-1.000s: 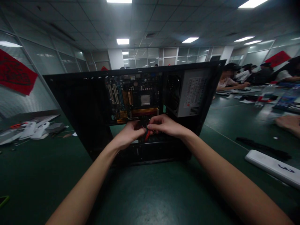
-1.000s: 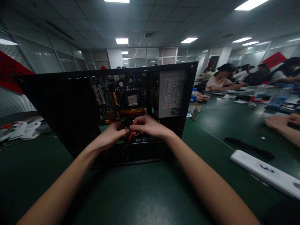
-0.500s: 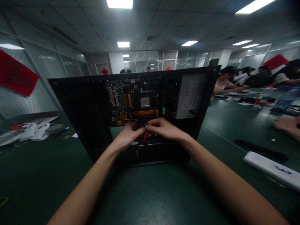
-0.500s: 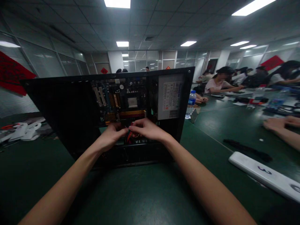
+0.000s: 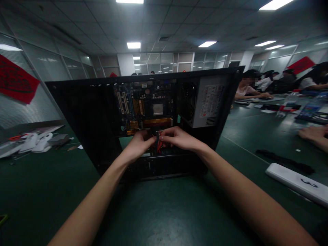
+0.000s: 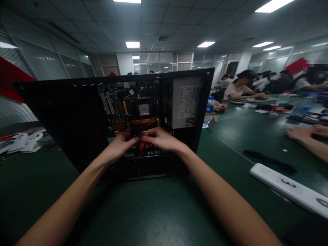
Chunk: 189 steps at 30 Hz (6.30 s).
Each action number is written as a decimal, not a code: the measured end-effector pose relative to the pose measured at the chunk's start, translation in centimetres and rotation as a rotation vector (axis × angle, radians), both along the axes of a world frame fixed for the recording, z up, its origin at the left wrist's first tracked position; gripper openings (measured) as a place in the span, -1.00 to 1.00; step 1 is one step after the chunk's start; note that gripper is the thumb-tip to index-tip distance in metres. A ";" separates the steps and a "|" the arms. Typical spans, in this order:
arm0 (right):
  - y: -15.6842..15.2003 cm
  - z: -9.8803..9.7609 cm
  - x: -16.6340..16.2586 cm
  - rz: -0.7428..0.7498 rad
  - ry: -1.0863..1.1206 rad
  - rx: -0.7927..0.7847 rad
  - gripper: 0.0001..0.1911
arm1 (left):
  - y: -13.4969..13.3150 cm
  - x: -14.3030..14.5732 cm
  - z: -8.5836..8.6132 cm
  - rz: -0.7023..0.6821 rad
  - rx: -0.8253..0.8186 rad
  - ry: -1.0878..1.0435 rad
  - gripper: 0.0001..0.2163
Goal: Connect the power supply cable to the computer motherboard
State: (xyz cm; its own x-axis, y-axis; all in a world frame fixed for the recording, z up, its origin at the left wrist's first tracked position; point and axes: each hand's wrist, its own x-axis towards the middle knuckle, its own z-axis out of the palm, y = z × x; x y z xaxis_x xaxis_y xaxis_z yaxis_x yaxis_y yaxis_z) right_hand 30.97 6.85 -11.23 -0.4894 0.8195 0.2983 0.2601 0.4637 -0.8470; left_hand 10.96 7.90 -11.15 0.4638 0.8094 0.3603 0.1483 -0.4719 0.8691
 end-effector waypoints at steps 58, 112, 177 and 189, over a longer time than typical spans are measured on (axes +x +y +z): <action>-1.9 1.4 -1.0 -0.292 -0.038 0.498 -0.61 | -2.5 1.6 -0.1 0.237 0.085 0.221 -0.65; 0.6 0.0 -0.1 -0.301 0.211 0.256 -0.59 | -1.0 -0.6 0.4 -0.206 -0.193 0.138 -0.76; 2.7 -1.0 -3.5 -0.582 0.421 -0.734 -0.78 | 1.4 2.0 -1.4 0.275 0.050 0.634 -0.59; 4.0 -1.5 -3.7 -0.593 0.390 -0.710 -0.82 | 1.7 1.9 -0.8 0.247 -0.008 0.581 -0.61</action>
